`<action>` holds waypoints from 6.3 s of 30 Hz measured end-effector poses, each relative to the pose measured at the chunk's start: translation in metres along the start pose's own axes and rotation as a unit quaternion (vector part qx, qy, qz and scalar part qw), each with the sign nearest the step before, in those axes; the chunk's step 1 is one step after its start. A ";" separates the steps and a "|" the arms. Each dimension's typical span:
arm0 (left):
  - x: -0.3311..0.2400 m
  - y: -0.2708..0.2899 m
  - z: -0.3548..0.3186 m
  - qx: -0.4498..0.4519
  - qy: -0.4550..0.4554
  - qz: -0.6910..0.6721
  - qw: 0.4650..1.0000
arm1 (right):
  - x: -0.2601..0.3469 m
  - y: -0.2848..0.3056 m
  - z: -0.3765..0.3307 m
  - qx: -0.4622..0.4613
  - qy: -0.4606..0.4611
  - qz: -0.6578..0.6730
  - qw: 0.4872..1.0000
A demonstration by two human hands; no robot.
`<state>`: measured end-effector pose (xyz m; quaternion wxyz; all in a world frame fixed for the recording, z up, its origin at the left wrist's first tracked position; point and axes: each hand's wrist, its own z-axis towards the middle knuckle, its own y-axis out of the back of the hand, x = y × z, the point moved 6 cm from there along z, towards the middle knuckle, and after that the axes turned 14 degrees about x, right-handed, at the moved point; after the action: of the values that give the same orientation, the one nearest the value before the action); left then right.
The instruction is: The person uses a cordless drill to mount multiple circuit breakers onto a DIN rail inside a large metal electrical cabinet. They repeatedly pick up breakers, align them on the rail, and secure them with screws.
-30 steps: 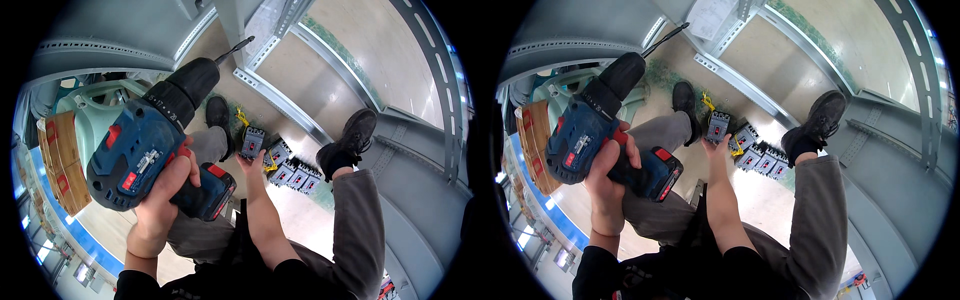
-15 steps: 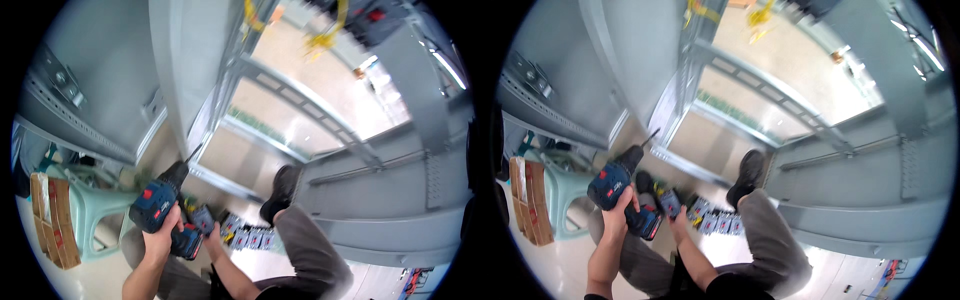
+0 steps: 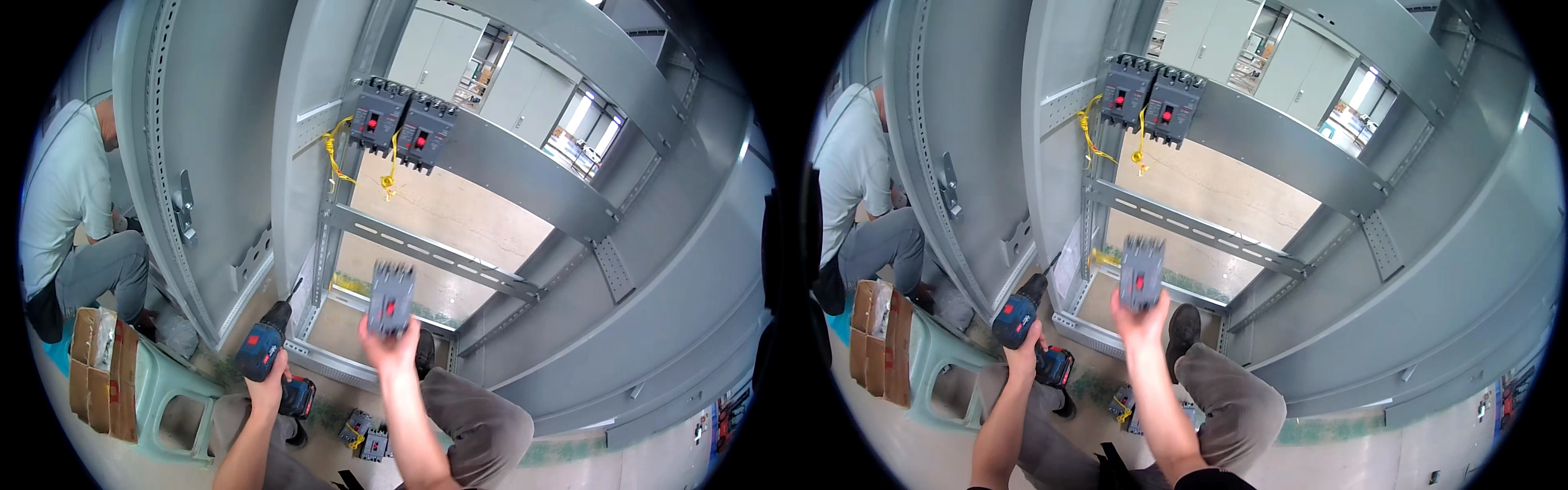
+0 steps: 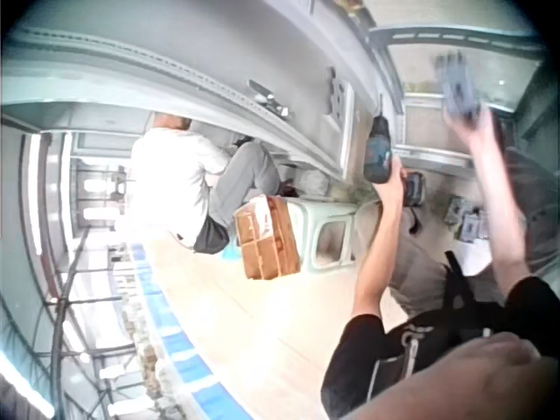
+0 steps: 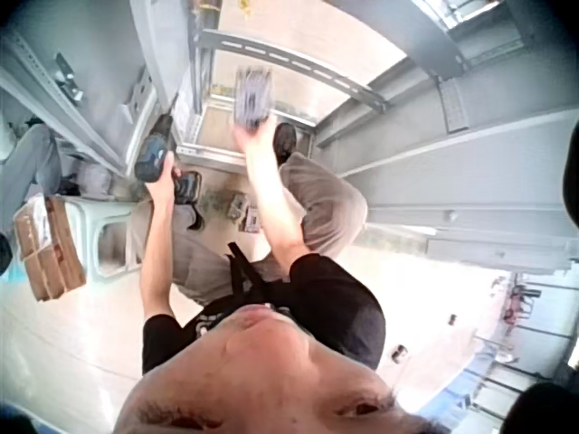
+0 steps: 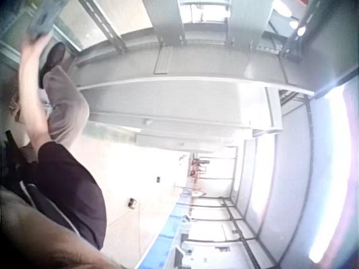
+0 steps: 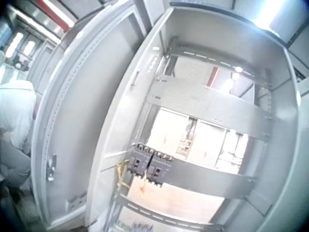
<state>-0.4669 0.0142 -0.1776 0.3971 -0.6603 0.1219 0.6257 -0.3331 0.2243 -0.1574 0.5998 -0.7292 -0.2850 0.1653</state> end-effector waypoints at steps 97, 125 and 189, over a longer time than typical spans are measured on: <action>-0.213 -0.299 0.079 0.144 -0.360 0.267 0.882 | 0.113 -0.251 0.118 0.227 -0.007 -0.121 0.966; -0.207 -0.297 0.082 0.187 -0.299 0.331 0.875 | 0.115 -0.247 0.129 0.257 -0.015 -0.088 0.962; -0.226 -0.306 0.087 0.178 -0.327 0.313 0.874 | 0.110 -0.261 0.117 0.222 -0.004 -0.099 0.970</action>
<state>-0.3717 0.1977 0.1534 0.3087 -0.2637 0.2949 0.8650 -0.3715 0.4138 0.0800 0.7590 -0.5452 -0.3144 0.1666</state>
